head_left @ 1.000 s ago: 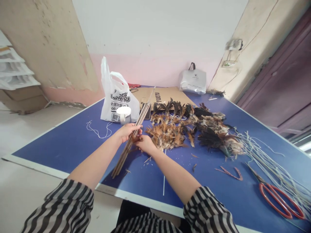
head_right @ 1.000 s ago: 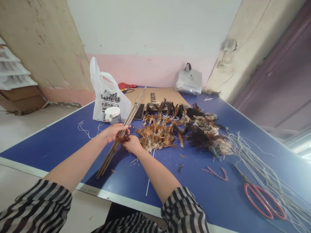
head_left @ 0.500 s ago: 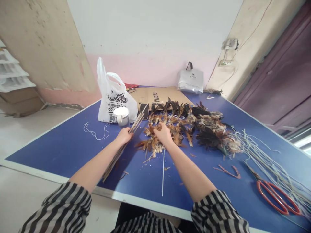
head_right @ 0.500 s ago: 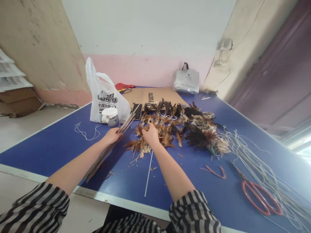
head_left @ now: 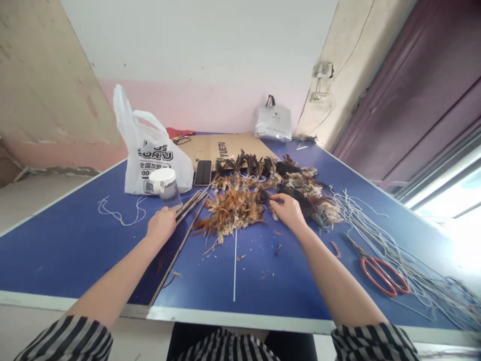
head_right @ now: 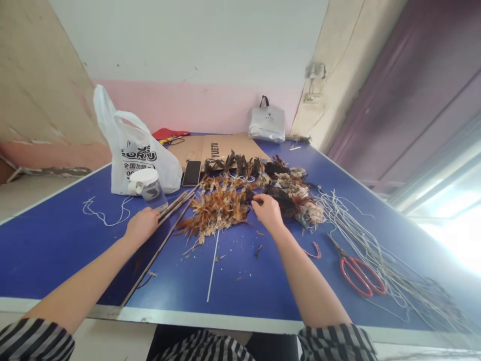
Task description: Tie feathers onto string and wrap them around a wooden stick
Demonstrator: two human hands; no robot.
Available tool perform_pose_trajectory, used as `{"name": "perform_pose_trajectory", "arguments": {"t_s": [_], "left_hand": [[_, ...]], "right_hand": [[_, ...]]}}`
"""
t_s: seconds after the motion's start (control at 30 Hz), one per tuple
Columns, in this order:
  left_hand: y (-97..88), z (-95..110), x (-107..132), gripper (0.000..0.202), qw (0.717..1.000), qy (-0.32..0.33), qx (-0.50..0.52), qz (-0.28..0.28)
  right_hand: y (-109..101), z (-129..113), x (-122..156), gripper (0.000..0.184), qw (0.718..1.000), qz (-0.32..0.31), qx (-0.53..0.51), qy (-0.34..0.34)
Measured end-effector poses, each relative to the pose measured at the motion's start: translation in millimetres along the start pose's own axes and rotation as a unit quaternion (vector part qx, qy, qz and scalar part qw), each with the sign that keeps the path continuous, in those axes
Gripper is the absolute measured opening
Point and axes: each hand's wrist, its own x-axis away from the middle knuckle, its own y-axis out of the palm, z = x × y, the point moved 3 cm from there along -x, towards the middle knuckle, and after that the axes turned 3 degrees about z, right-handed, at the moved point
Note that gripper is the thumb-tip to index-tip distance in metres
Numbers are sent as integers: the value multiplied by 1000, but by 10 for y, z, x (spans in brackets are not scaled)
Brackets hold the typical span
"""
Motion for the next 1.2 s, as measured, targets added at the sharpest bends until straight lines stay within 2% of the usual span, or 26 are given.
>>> {"name": "perform_pose_trajectory", "arguments": {"t_s": [0.13, 0.33, 0.5, 0.6, 0.63, 0.7, 0.73, 0.77, 0.87, 0.97, 1.1, 1.2], "left_hand": [[-25, 16, 26, 31, 999, -1, -46, 28], [-90, -34, 17, 22, 998, -25, -49, 20], [-289, -122, 32, 22, 998, -51, -29, 26], [-465, -28, 159, 21, 998, -43, 45, -2], [-507, 41, 228, 21, 984, -55, 165, -49], [-584, 257, 391, 24, 906, -75, 384, -164], [-629, 390, 469, 23, 864, -73, 452, -208], [-671, 516, 532, 23, 835, -77, 492, -234], [-728, 859, 615, 22, 777, -78, 558, -281], [-668, 1123, 576, 22, 740, -66, 595, -306], [-495, 1435, 552, 24, 719, -39, 598, -353], [-380, 1635, 591, 24, 696, -26, 599, -395]], "right_hand": [[-110, 123, -1, 30, 1000, 7, -1, 18], [7, 184, 106, 31, 998, -16, -43, 40], [67, 276, 150, 32, 993, -37, -89, 67], [52, 225, 173, 32, 988, -44, -123, 82], [49, 176, 187, 32, 985, -53, -140, 89], [58, 35, 230, 32, 974, -83, -184, 99], [71, -50, 258, 32, 967, -101, -210, 101], [89, -138, 288, 31, 959, -119, -238, 100], [169, -370, 377, 29, 925, -173, -326, 91], [257, -512, 442, 30, 880, -211, -412, 109], [340, -623, 475, 36, 805, -243, -511, 177], [348, -621, 441, 34, 756, -222, -575, 219]]}}
